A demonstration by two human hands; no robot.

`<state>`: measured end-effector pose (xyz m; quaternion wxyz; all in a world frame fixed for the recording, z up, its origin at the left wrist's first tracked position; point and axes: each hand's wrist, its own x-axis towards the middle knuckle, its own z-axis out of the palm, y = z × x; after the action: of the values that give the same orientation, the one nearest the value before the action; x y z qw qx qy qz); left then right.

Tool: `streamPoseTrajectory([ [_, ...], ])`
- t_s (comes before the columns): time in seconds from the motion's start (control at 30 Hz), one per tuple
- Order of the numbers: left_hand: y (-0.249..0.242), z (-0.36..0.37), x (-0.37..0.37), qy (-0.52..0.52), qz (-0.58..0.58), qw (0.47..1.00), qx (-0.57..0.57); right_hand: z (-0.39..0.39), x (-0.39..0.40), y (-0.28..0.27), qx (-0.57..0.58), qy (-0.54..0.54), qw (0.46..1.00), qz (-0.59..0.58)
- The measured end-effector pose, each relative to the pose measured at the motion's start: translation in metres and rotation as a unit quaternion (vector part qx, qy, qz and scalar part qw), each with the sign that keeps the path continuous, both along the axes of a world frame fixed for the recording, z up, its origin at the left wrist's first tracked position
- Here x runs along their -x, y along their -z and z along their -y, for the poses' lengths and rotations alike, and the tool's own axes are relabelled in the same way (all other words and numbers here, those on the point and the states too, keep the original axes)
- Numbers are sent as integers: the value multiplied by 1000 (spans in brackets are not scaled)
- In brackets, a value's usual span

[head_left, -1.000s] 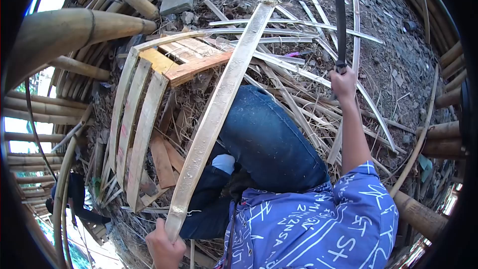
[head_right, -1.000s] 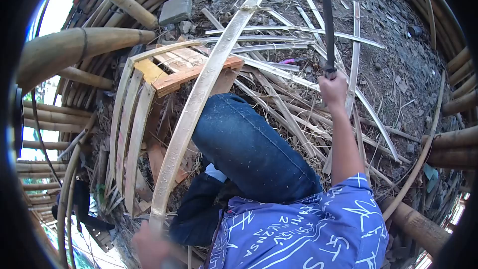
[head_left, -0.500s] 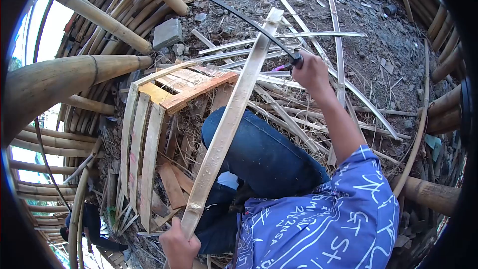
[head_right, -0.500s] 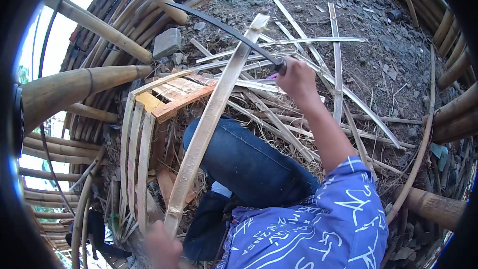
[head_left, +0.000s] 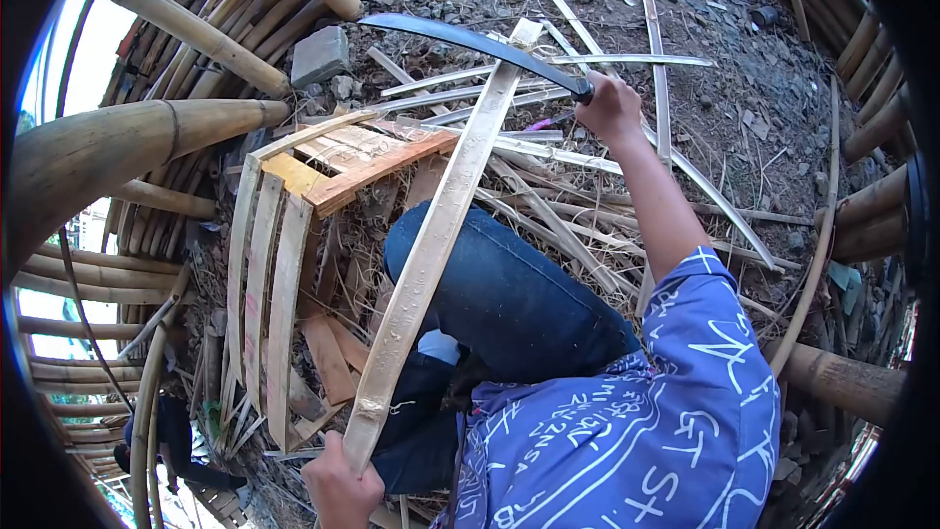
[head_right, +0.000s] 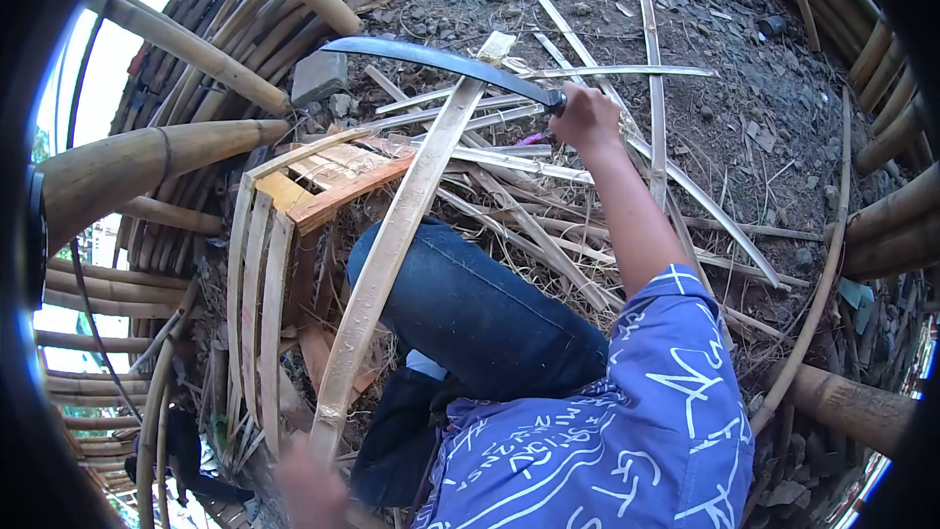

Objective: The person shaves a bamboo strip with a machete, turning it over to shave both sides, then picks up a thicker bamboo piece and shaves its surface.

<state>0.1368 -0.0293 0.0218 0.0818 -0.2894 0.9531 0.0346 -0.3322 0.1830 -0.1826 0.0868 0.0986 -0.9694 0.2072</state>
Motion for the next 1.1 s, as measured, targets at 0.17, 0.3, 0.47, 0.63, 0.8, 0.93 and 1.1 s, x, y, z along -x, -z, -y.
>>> streamPoseTrajectory([
  [0.17,-2,0,5,-31,-7,999,-41,0,-6,-1,37,-4,999,-22],
  [0.3,-13,-1,14,-39,31,998,-45,13,-14,-13,114,-35,990,-73],
  [0.47,-17,0,24,-48,75,994,-58,16,-44,-37,77,-98,991,-42],
  [0.63,-19,4,4,-80,76,993,-52,-24,6,12,81,105,990,51],
  [0.8,4,9,3,-87,42,994,-51,-42,-46,5,137,47,989,33],
  [0.93,8,14,11,-50,46,998,-19,-27,-89,-10,220,2,973,71],
  [1.1,18,14,29,-47,11,998,-43,23,-122,4,452,-52,872,180],
])
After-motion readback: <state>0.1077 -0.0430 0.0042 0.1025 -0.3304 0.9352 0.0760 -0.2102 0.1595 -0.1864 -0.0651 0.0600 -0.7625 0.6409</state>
